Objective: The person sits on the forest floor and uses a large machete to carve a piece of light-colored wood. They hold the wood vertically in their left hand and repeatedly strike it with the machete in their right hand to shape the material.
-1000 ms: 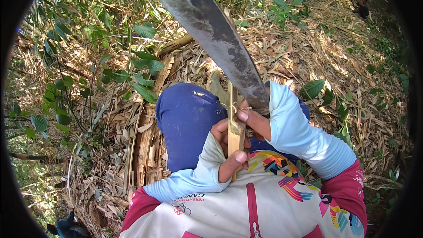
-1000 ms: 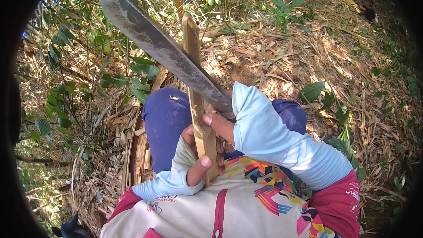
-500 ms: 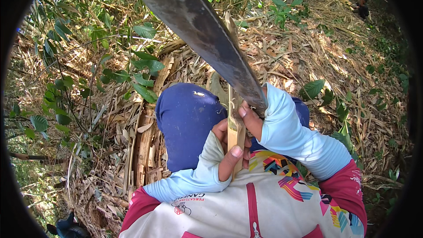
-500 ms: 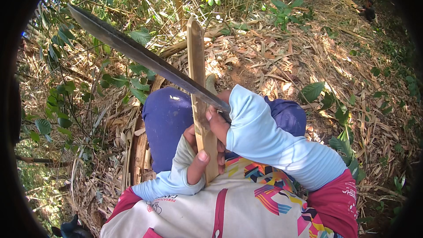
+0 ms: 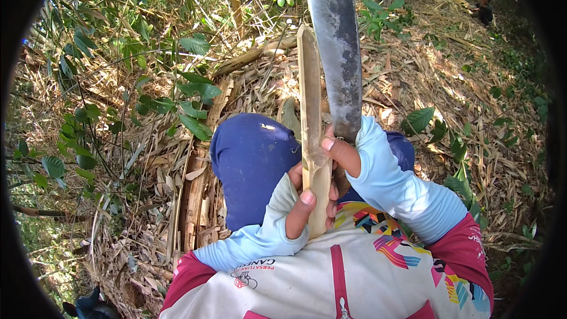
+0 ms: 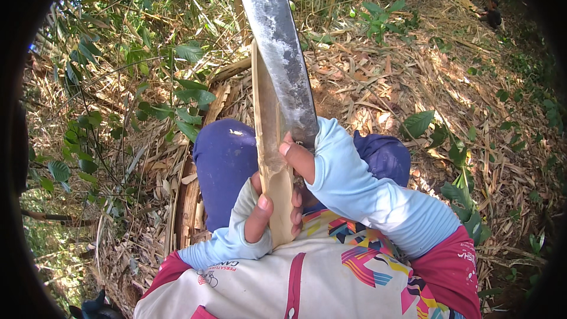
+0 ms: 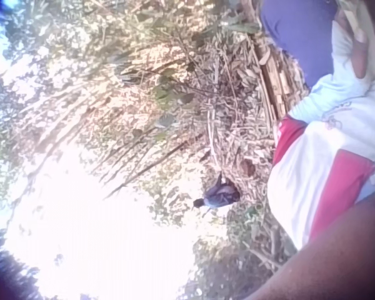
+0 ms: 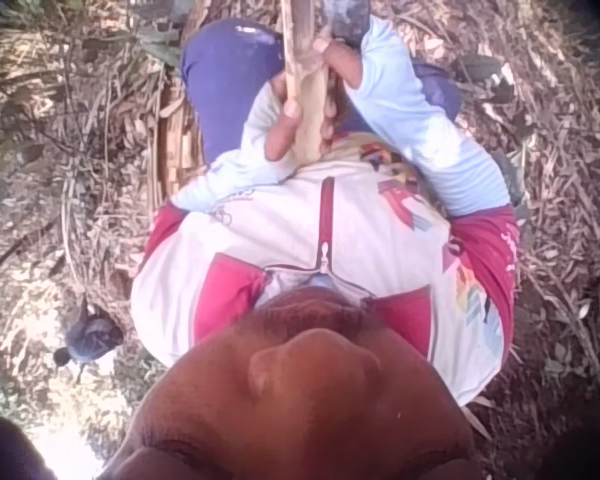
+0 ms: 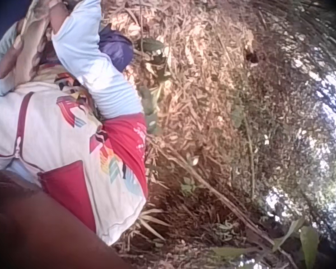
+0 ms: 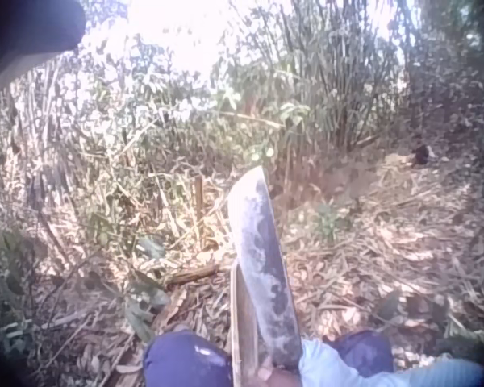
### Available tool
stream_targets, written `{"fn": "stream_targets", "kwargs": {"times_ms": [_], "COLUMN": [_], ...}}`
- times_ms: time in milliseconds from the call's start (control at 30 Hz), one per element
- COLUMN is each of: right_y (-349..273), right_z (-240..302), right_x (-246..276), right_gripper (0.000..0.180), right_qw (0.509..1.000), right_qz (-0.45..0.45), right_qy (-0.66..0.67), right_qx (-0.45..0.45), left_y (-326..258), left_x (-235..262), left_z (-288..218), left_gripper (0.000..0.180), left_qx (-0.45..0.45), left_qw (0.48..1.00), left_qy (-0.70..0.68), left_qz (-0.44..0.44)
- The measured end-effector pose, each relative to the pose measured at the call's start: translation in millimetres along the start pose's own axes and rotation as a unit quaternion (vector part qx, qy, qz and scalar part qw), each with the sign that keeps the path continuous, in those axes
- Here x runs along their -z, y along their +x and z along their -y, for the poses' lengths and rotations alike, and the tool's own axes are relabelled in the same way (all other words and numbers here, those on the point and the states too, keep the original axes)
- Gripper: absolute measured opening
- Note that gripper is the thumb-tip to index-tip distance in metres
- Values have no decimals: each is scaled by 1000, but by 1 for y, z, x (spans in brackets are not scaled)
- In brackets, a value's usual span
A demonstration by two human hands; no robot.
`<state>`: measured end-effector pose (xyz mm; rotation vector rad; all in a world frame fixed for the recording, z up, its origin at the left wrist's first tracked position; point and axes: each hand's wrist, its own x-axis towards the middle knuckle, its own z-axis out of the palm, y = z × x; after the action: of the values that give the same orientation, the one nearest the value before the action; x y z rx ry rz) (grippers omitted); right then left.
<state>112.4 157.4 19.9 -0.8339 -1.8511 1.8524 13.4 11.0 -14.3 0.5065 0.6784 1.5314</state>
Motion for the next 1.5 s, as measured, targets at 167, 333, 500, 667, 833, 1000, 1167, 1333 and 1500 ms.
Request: {"fn": "stream_targets", "kwargs": {"times_ms": [167, 333, 500, 667, 833, 1000, 1167, 1333, 1500], "right_y": [2, 2, 0, -30, -61, -86, -96, -101, -106], "right_z": [2, 0, 5, 34, 47, 88, 111, 118, 132], "right_x": [1, 2, 11, 46, 107, 120, 111, 110, 107], "right_gripper": [13, 14, 20, 22, 22, 39, 63, 69, 67], "right_qw": [997, 994, 996, 995, 894, 724, 647, 613, 604], "right_qz": [20, 37, 58, -28, -67, -6, 10, 6, 35], "right_qy": [66, 102, 70, -91, -418, -658, -724, -745, -752], "right_qx": [-35, -14, -27, 5, 147, 206, 241, 263, 261], "left_y": [-2, -3, -3, -10, -10, -13, -15, -17, -19], "left_x": [1, 2, 7, 8, -4, -13, -30, -33, -38], "left_z": [-1, -3, -3, -3, -16, -24, -18, -15, -18], "left_gripper": [62, 64, 63, 67, 62, 57, 62, 62, 61], "left_qx": [8, 32, 47, 22, -33, -62, -137, -158, -136], "left_qw": [999, 997, 996, 999, 999, 997, 988, 976, 979], "left_qy": [-44, -62, -58, -32, -18, 47, 71, 145, 151], "left_qz": [19, 37, 43, 37, 24, 5, -5, -42, -26]}}
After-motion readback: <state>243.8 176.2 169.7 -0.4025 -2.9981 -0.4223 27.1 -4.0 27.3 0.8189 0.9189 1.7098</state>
